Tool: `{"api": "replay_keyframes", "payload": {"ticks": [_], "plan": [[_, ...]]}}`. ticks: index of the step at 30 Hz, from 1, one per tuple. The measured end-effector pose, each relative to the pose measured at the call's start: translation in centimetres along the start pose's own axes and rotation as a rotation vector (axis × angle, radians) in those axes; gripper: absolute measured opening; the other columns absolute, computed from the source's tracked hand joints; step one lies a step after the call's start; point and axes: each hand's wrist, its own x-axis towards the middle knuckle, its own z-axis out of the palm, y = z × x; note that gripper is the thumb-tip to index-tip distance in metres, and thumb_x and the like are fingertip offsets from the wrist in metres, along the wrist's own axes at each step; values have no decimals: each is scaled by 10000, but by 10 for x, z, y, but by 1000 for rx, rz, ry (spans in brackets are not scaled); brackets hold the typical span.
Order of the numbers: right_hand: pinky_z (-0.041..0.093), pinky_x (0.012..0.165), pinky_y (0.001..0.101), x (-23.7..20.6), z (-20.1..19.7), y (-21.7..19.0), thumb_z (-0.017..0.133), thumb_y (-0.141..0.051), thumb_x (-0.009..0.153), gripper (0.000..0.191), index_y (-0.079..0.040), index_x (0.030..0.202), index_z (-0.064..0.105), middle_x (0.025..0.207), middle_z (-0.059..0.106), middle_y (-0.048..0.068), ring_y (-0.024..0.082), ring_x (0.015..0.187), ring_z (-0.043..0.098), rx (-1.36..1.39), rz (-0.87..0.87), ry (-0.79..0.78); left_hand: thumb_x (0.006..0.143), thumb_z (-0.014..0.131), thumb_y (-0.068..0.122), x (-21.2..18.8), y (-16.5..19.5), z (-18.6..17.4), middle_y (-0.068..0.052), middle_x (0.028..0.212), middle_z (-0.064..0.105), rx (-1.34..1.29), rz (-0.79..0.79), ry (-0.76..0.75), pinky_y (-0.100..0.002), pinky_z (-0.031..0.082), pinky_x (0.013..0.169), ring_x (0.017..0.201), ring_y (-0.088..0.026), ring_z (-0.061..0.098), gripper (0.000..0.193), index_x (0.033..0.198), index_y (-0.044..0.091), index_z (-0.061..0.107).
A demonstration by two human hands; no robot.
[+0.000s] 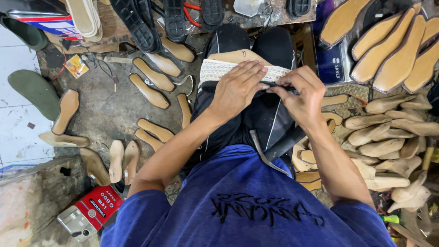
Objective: The person sits on the floor of a shoe workshop holding a woven shoe upper on a wooden last. They trim excess material around the sole edge with a curved hand blade, fit and press a black rubber outsole onto the bottom, trim the joined edge again, and place the finished shoe on an overhead shelf.
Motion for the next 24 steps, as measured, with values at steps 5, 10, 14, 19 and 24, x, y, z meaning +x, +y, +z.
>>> {"api": "replay_keyframes", "payload": {"ticks": [5, 10, 14, 19, 24], "plan": [[512, 814, 417, -4, -8, 6, 982, -99, 668, 444, 20, 960, 670, 979, 640, 155, 331, 933, 608, -93, -5, 39, 926, 776, 184, 3, 8, -4, -157, 1304, 683, -8, -37, 2, -432, 470, 1155, 1290, -315, 631, 390, 1255, -1, 678], [518, 829, 396, -15, -18, 20, 911, 23, 797, 299, 12, 973, 669, 1007, 658, 142, 308, 953, 632, -35, -25, 5, 882, 775, 233, 20, 17, -9, -181, 1307, 673, -7, -10, -195, -467, 454, 1037, 1215, -349, 616, 473, 1284, 8, 669], [528, 826, 376, -19, -18, 27, 884, 53, 814, 269, -3, 977, 677, 1013, 671, 132, 296, 951, 654, 1, -38, 5, 921, 777, 281, 31, 16, 5, -168, 1334, 664, -28, 102, -145, -455, 452, 1118, 1282, -341, 606, 470, 1279, 5, 651], [518, 806, 375, -22, -18, 30, 944, -20, 738, 339, -11, 976, 702, 985, 670, 129, 297, 921, 638, -19, -2, 83, 939, 767, 240, 24, 11, 16, -161, 1319, 677, -1, 116, -111, -442, 472, 1149, 1277, -320, 630, 442, 1293, 1, 653], [518, 831, 384, -29, -24, 35, 936, -10, 734, 337, -4, 988, 713, 1006, 659, 140, 302, 946, 626, -20, -12, 108, 931, 756, 249, 30, 17, 12, -161, 1282, 700, -45, 61, -160, -437, 491, 1063, 1212, -332, 646, 415, 1261, 14, 669]]}}
